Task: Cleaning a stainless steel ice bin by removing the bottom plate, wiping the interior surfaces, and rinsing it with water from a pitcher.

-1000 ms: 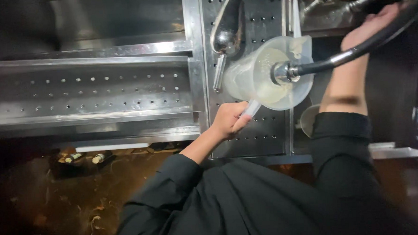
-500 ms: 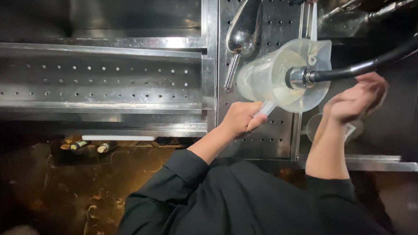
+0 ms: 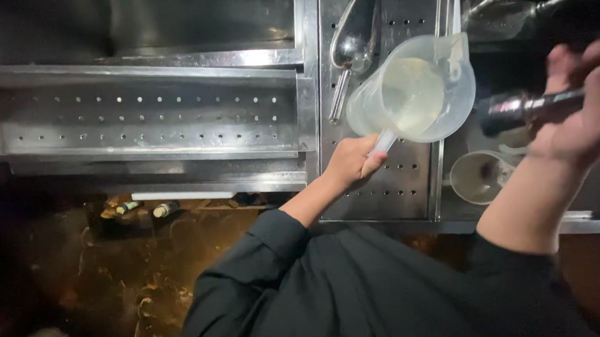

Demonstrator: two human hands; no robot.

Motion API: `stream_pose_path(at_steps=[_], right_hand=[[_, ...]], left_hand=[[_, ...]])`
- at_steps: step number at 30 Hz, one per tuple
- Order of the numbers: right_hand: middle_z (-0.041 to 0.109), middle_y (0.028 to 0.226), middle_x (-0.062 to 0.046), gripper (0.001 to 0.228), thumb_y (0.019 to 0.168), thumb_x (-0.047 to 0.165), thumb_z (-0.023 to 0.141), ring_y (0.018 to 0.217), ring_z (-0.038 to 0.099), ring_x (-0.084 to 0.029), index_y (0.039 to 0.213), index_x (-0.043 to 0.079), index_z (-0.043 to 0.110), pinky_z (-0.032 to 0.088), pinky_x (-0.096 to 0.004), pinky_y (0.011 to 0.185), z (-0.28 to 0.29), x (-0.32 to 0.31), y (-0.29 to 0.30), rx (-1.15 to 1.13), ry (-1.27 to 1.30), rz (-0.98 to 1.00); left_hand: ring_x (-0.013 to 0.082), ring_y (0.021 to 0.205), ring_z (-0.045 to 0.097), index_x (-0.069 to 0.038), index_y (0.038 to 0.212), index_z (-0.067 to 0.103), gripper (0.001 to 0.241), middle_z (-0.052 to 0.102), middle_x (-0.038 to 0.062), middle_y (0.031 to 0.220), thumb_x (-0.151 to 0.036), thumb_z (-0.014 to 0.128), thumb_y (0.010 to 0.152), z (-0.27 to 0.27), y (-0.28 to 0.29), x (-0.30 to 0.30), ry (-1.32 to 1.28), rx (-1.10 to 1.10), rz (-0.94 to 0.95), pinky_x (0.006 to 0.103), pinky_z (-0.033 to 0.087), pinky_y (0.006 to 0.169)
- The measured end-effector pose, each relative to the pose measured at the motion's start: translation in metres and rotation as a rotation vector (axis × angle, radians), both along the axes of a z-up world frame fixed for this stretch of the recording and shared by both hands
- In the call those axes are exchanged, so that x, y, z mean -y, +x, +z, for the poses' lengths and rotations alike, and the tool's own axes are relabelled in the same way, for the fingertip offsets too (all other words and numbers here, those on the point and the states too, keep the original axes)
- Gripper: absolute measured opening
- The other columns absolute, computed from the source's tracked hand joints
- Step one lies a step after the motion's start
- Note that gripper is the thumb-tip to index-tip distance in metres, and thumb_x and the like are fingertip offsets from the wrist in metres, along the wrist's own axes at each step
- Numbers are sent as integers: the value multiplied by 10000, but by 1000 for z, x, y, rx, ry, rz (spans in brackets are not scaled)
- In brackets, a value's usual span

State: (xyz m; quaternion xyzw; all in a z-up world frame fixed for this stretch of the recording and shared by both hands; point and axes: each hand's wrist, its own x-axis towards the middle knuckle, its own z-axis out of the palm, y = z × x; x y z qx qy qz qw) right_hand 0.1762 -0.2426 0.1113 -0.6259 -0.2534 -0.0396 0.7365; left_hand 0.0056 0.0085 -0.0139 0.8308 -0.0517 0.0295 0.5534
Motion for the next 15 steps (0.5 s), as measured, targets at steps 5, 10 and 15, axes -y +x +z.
stream_pose_path(at_steps=[5,10,15], right_hand=[[549,909,-169,255,887,-82,557,720,553,-265,1002,106,427,648,-477,909,-28,7,-39,-90,-76,-516],[633,933,-241,98,1065,-12,507,809,664,-336,1149,-19,457,551,-443,743,-164,62,-40,138,-496,-780],[453,1261,-217,350,1072,145,704,1196,561,-391,1318,1,501,412,-465,1062,-165,55,-60,-268,-795,-723]], left_hand=[[233,555,471,-140,807,454,601,445,-3,653,-651,224,1024,-22,-12,1,-30,13,25,375,337,532],[227,583,511,-148,792,503,629,478,-1,683,-661,232,1034,-21,-20,-1,-122,57,43,369,355,561],[206,586,460,-137,793,464,636,426,-9,693,-671,221,1038,-19,-23,-4,-127,81,56,351,326,556]])
